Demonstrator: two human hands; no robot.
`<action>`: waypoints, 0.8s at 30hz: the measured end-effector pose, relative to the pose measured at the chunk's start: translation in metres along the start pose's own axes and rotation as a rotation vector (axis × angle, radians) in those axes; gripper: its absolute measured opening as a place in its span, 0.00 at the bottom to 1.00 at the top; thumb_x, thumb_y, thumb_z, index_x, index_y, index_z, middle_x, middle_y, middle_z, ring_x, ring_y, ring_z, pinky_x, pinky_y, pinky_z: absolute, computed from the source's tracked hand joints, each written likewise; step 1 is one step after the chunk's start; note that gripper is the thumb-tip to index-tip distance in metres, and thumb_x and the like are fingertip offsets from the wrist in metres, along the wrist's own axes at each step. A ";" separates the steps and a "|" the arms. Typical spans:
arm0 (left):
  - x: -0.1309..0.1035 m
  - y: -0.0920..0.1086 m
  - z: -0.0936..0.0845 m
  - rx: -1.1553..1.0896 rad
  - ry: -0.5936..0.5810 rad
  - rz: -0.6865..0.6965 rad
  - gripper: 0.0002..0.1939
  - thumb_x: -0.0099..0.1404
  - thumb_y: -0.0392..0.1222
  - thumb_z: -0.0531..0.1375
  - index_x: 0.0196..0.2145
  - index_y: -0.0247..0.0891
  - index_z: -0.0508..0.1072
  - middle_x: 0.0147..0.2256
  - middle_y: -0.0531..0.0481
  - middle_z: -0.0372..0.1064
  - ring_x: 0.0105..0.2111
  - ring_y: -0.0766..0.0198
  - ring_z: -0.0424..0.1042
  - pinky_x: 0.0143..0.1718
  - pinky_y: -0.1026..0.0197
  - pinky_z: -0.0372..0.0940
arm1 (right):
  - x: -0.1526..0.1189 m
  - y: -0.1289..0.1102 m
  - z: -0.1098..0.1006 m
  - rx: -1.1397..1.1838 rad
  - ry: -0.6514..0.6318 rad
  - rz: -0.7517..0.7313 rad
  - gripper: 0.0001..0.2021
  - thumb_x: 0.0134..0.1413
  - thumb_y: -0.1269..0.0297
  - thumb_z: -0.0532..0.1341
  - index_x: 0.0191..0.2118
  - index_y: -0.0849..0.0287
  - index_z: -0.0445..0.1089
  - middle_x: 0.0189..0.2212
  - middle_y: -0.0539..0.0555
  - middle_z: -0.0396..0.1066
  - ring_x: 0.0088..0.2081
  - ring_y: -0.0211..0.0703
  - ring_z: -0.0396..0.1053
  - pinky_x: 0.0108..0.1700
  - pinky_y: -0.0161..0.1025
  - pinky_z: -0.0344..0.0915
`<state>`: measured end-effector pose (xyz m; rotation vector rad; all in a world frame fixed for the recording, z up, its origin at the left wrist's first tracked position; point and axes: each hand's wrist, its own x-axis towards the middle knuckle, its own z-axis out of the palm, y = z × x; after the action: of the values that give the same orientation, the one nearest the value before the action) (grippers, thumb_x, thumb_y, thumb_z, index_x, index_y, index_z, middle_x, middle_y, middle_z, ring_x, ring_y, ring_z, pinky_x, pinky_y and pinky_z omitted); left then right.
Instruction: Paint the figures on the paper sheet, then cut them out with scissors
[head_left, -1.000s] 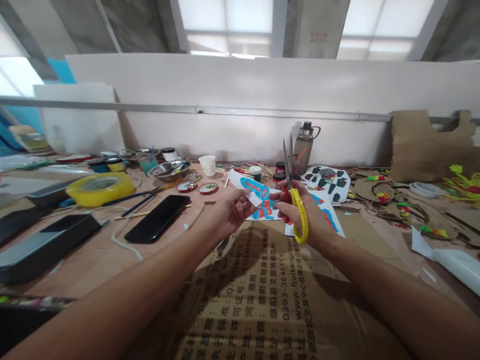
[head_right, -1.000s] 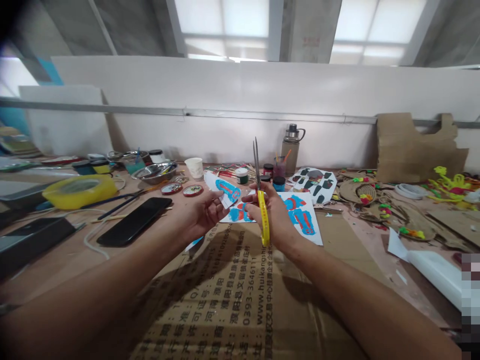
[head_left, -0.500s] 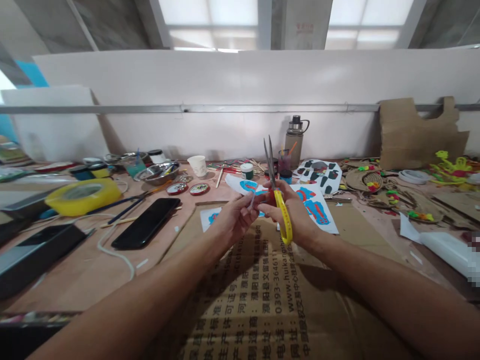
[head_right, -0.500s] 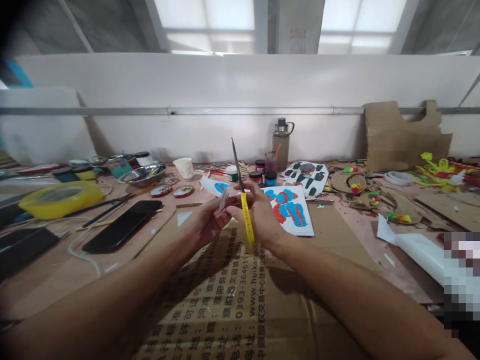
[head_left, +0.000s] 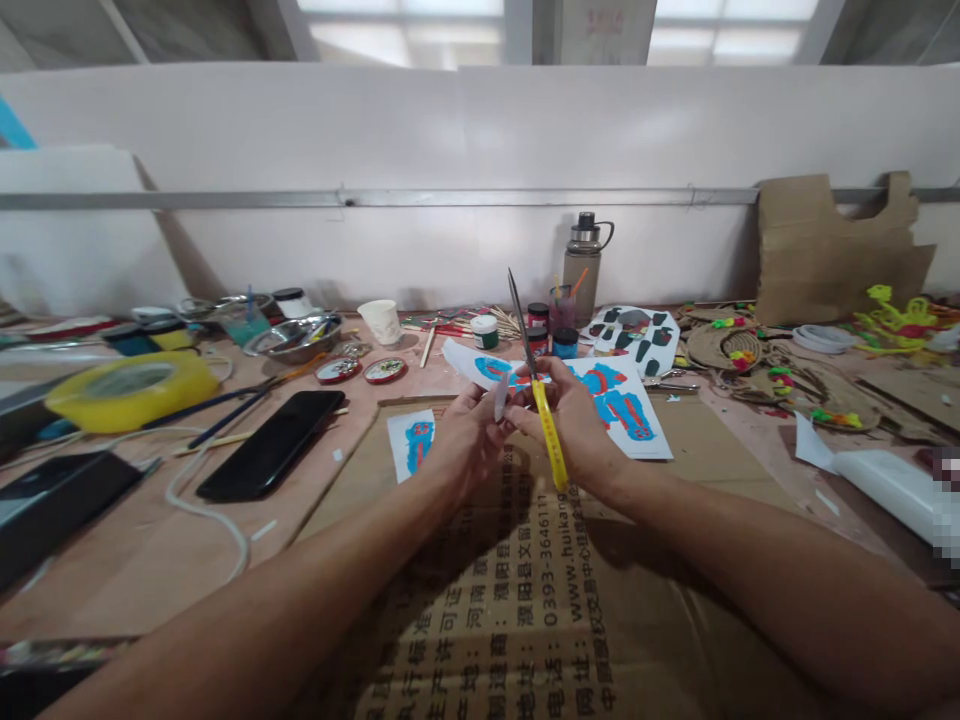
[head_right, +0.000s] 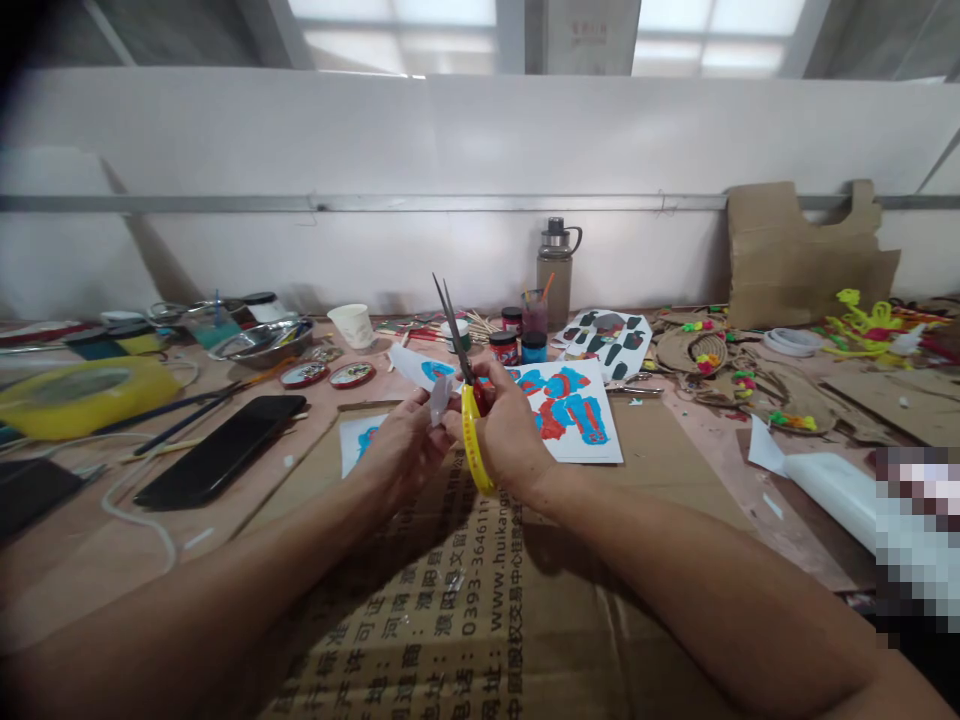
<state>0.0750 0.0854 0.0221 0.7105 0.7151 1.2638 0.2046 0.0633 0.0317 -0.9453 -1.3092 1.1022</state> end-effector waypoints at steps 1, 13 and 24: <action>0.001 0.001 -0.001 0.002 0.013 0.009 0.07 0.67 0.29 0.70 0.35 0.38 0.76 0.28 0.53 0.76 0.24 0.71 0.73 0.24 0.73 0.69 | 0.000 -0.001 0.001 0.004 0.009 -0.001 0.26 0.41 0.57 0.76 0.44 0.51 0.65 0.27 0.42 0.70 0.30 0.40 0.70 0.35 0.38 0.69; 0.026 0.039 -0.021 -0.061 0.284 0.131 0.16 0.75 0.28 0.64 0.30 0.40 0.68 0.26 0.57 0.69 0.23 0.73 0.69 0.27 0.74 0.69 | -0.014 -0.017 0.002 0.030 -0.191 0.056 0.21 0.46 0.60 0.73 0.44 0.52 0.68 0.26 0.40 0.65 0.23 0.32 0.59 0.25 0.32 0.57; 0.039 0.061 -0.035 -0.109 0.291 0.141 0.19 0.72 0.24 0.65 0.26 0.39 0.66 0.21 0.61 0.61 0.19 0.75 0.63 0.26 0.75 0.68 | -0.020 -0.034 -0.009 -0.015 -0.672 0.160 0.14 0.53 0.67 0.74 0.44 0.56 0.72 0.29 0.44 0.70 0.26 0.33 0.66 0.27 0.31 0.62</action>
<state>0.0178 0.1362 0.0473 0.4985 0.8356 1.5432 0.2173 0.0365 0.0595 -0.7176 -1.7978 1.6206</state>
